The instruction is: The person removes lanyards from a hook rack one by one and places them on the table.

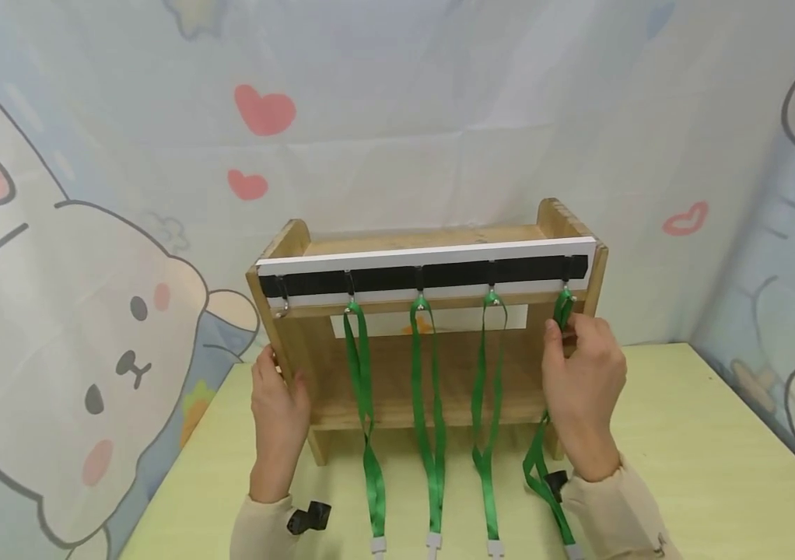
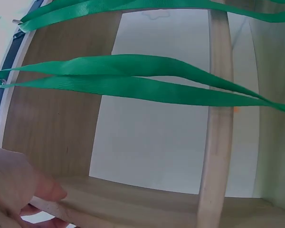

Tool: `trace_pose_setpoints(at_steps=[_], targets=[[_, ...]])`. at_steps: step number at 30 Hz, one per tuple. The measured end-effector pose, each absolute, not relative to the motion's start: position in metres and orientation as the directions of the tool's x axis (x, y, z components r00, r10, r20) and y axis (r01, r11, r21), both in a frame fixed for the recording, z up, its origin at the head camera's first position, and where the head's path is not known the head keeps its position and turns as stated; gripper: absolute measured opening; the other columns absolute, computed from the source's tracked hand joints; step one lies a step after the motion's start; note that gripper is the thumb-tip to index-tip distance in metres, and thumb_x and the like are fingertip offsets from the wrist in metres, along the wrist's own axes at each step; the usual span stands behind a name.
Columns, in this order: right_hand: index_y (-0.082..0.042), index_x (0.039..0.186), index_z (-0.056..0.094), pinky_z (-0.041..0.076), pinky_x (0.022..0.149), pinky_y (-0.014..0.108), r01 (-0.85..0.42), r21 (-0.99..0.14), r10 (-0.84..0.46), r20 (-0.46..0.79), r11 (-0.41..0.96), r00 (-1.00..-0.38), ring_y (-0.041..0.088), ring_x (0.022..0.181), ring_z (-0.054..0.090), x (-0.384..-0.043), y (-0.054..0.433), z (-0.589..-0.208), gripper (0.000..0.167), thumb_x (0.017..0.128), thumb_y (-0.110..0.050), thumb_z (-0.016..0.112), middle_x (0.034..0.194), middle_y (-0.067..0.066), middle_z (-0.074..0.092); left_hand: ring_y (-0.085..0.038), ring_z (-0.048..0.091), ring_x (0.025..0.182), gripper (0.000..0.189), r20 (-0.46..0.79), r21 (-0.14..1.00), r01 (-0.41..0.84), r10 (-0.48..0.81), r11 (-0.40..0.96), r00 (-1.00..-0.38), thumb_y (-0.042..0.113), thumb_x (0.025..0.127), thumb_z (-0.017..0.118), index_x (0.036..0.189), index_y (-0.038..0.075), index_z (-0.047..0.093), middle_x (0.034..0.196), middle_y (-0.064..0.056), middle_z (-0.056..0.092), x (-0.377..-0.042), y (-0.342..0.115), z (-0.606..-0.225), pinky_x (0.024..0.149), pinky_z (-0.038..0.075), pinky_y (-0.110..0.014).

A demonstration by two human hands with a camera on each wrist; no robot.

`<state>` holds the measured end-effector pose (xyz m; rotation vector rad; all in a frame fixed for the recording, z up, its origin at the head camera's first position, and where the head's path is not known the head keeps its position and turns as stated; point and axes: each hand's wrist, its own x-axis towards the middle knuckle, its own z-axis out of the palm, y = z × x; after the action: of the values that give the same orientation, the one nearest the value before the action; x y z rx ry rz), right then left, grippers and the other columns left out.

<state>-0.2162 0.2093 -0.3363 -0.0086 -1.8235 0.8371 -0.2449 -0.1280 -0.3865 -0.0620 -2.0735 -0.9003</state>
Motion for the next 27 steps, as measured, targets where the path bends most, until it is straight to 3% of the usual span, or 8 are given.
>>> trace_pose_setpoints(at_steps=[5, 8, 12, 14, 19, 21, 27], targets=[[0.012, 0.086, 0.067, 0.036, 0.062, 0.02, -0.368, -0.532, 0.381, 0.829, 0.763, -0.408, 0.036, 0.066, 0.066, -0.215, 0.208, -0.338, 0.015, 0.093, -0.001, 0.067, 0.08, 0.025, 0.067, -0.055, 0.062, 0.103, 0.047, 0.729, 0.573, 0.353, -0.263, 0.74, -0.633, -0.011, 0.092, 0.062, 0.134, -0.012, 0.043, 0.121, -0.035, 0.051, -0.245, -0.131, -0.388, 0.08, 0.054, -0.063], [0.012, 0.087, 0.068, 0.034, 0.062, 0.009, -0.377, -0.533, 0.394, 0.833, 0.758, -0.388, 0.009, 0.065, 0.062, -0.212, 0.209, -0.336, 0.016, 0.094, -0.002, 0.067, 0.08, 0.024, 0.069, -0.055, 0.062, 0.104, 0.047, 0.731, 0.573, 0.365, -0.256, 0.734, -0.632, -0.013, 0.091, 0.061, 0.134, -0.012, 0.043, 0.121, -0.035, 0.052, -0.245, -0.131, -0.388, 0.082, 0.054, -0.063], [0.011, 0.09, 0.07, 0.035, 0.064, 0.003, -0.409, -0.562, 0.429, 0.822, 0.719, -0.376, -0.021, 0.07, 0.045, -0.208, 0.212, -0.332, 0.016, 0.095, -0.003, 0.067, 0.08, 0.024, 0.071, -0.055, 0.061, 0.106, 0.047, 0.73, 0.574, 0.373, -0.25, 0.729, -0.636, -0.013, 0.092, 0.061, 0.135, -0.012, 0.043, 0.122, -0.035, 0.051, -0.244, -0.132, -0.389, 0.083, 0.054, -0.063], [0.011, 0.092, 0.071, 0.037, 0.064, 0.003, -0.428, -0.582, 0.445, 0.81, 0.691, -0.382, -0.022, 0.07, 0.047, -0.205, 0.215, -0.331, 0.015, 0.095, -0.004, 0.067, 0.079, 0.018, 0.071, -0.055, 0.061, 0.105, 0.047, 0.727, 0.576, 0.372, -0.249, 0.728, -0.64, -0.013, 0.091, 0.061, 0.135, -0.012, 0.042, 0.122, -0.035, 0.05, -0.244, -0.13, -0.388, 0.083, 0.054, -0.063], [0.009, 0.096, 0.073, 0.043, 0.064, 0.004, -0.461, -0.64, 0.459, 0.766, 0.615, -0.45, -0.016, 0.07, 0.056, -0.194, 0.222, -0.333, 0.013, 0.094, -0.003, 0.069, 0.08, -0.022, 0.064, -0.055, 0.061, 0.104, 0.048, 0.717, 0.579, 0.353, -0.253, 0.734, -0.649, -0.014, 0.091, 0.06, 0.135, -0.012, 0.042, 0.121, -0.035, 0.05, -0.244, -0.129, -0.388, 0.082, 0.054, -0.063], [0.008, 0.097, 0.074, 0.045, 0.067, 0.005, -0.468, -0.662, 0.452, 0.746, 0.586, -0.49, -0.014, 0.074, 0.06, -0.191, 0.225, -0.334, 0.012, 0.095, -0.003, 0.068, 0.082, -0.03, 0.061, -0.055, 0.061, 0.104, 0.048, 0.715, 0.579, 0.35, -0.253, 0.736, -0.652, -0.014, 0.09, 0.06, 0.135, -0.012, 0.042, 0.121, -0.035, 0.05, -0.244, -0.129, -0.388, 0.082, 0.054, -0.062], [0.012, 0.105, 0.072, 0.052, 0.078, 0.012, -0.494, -0.781, 0.443, 0.624, 0.381, -0.644, 0.002, 0.083, 0.07, -0.183, 0.231, -0.337, 0.016, 0.096, -0.001, 0.066, 0.088, -0.01, 0.073, -0.054, 0.061, 0.105, 0.048, 0.712, 0.582, 0.353, -0.25, 0.733, -0.656, -0.015, 0.09, 0.06, 0.135, -0.011, 0.042, 0.12, -0.035, 0.05, -0.246, -0.131, -0.389, 0.082, 0.055, -0.062]])
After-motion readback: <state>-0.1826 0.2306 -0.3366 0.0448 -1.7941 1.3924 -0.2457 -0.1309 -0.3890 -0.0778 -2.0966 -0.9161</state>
